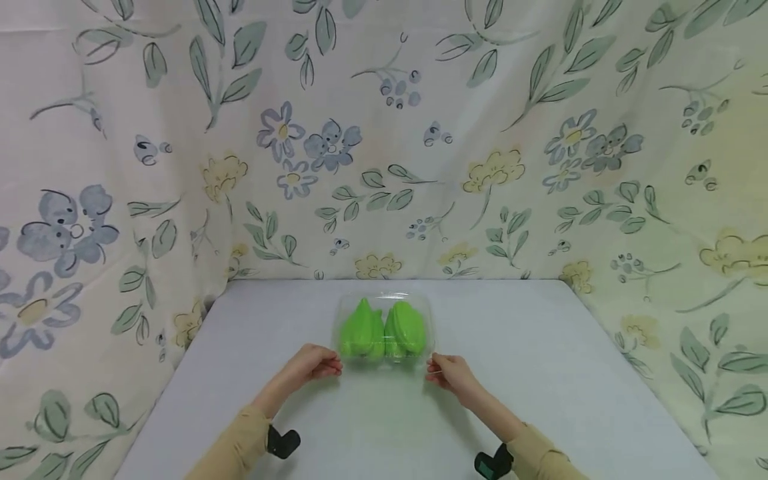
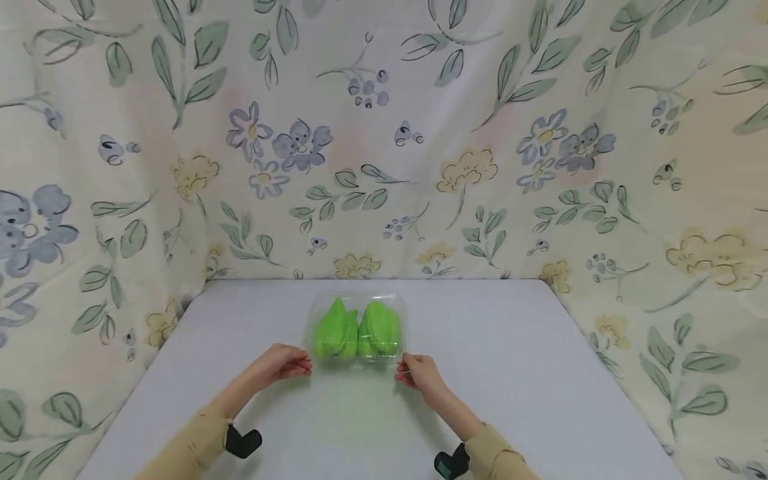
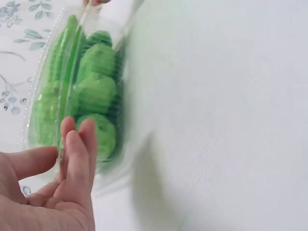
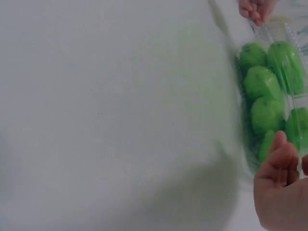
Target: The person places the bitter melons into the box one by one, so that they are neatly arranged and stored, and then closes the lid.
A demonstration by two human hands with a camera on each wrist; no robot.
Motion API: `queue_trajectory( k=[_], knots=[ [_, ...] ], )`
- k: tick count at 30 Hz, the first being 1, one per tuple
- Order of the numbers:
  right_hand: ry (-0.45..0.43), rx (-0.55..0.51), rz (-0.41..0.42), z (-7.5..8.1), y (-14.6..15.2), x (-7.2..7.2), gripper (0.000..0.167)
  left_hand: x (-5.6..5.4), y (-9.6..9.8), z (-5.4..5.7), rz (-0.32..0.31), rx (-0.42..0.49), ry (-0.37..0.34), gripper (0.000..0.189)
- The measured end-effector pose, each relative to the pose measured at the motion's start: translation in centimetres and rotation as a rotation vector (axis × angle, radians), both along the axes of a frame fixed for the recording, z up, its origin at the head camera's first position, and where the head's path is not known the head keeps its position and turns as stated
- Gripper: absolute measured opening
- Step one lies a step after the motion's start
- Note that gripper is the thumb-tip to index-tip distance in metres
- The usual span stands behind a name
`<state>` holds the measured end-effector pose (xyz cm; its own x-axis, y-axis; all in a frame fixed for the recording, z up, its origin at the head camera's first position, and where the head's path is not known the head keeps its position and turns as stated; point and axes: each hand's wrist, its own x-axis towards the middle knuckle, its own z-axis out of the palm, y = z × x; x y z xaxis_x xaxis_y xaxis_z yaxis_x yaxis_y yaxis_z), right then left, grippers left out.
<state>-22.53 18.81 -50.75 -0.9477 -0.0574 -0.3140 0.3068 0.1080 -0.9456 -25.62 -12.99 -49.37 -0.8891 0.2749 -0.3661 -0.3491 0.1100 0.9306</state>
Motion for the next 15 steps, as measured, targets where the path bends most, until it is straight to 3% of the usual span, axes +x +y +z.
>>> queue_trajectory(
  k=[5,10,15],
  knots=[
    [0.034,-0.026,-0.158,-0.8,-0.2,-1.4,0.030,-0.9,1.7,-0.8,0.136,-0.013,0.039,0.027],
    [0.045,-0.078,-0.212,-1.3,-0.2,-1.9,0.025,-1.3,2.8,-1.2,0.261,0.021,0.042,0.023],
    [0.061,-0.124,-0.246,-1.2,-0.2,-2.3,0.026,-1.8,3.3,-1.4,0.297,0.058,0.036,0.019]
  ],
)
